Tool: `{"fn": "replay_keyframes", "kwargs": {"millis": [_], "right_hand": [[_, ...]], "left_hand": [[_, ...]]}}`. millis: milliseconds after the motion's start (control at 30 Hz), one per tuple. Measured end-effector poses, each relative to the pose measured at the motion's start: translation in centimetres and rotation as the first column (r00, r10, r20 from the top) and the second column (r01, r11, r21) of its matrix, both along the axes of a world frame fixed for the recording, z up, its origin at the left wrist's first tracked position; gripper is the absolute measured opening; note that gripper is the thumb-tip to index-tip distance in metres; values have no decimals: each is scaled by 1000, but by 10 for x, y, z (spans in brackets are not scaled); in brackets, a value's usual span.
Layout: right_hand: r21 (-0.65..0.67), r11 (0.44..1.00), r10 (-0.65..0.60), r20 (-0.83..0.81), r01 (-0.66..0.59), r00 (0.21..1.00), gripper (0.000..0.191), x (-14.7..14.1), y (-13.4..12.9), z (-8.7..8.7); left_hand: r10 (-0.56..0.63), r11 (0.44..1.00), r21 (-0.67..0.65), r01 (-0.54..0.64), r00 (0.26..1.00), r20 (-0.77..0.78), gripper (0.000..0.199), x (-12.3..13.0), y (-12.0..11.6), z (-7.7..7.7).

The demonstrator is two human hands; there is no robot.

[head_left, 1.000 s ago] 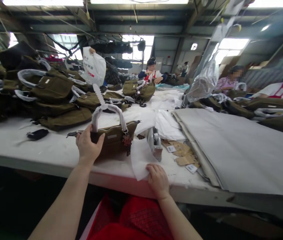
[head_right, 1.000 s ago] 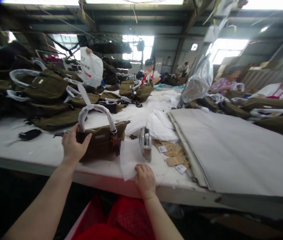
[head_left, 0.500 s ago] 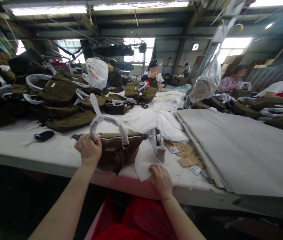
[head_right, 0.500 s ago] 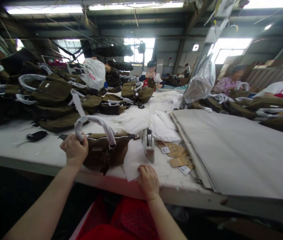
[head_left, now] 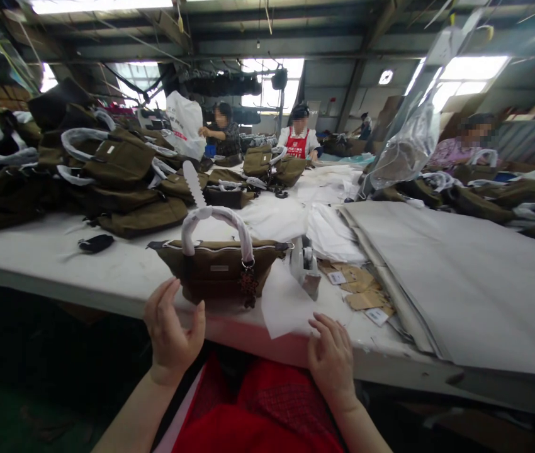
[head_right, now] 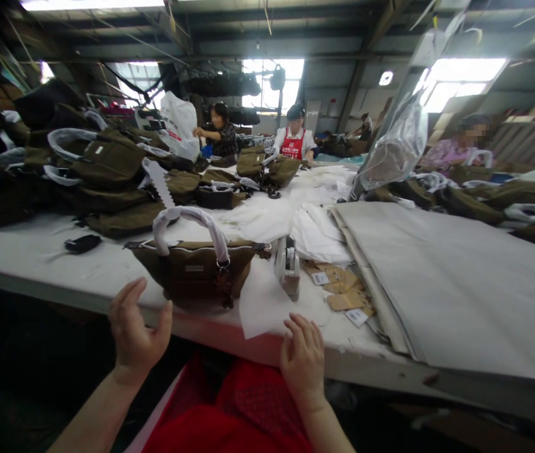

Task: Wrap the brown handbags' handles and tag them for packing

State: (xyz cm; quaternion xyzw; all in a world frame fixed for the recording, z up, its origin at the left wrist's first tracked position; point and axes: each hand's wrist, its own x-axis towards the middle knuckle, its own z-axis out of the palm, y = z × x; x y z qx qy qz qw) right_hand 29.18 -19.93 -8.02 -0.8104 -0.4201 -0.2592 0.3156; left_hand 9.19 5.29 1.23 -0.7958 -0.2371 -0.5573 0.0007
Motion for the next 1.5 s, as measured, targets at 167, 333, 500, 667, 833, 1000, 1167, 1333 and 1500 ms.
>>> {"fn": "replay_keyframes", "kwargs": {"millis": [167,333,500,667,833,1000,1167,1333,1500], "right_hand": [[-70,989,-124,75,129,989,29,7,-37,-9],[-182,981,-39,114,60,993,26,29,-55,-28],[-150,987,68,98,-53,993,26,42,-62,-33],[38,999,-26,49,25,998,24,23,-52,-1],[145,935,340,-123,-322,932,39,-53,-23,54],[336,640,766,-347,-691,541,35,-103,11,81],[450,710,700,-533,-541,475,22,-93,9,75],[372,881,467,-784,-293,410,26,-71,-4,57],[263,947,316,-859,-183,402,33,-45,-23,35]], "left_hand": [[-208,957,-230,179,972,-112,48,-26,-48,-48],[-533,797,-508,327,776,-336,35,-46,-92,-97],[-583,701,-663,263,747,-320,20,-59,-100,-114],[-540,705,-668,237,790,-289,18,-63,-89,-105],[-479,854,-394,340,810,-339,60,-55,-97,-53],[-640,761,-386,521,699,-320,51,-35,-106,-27],[-759,553,-711,435,615,-214,28,-36,-107,-40],[-777,374,-873,312,620,-111,38,-47,-93,-36],[-506,311,-918,245,860,58,37,-71,-52,-41]]}}
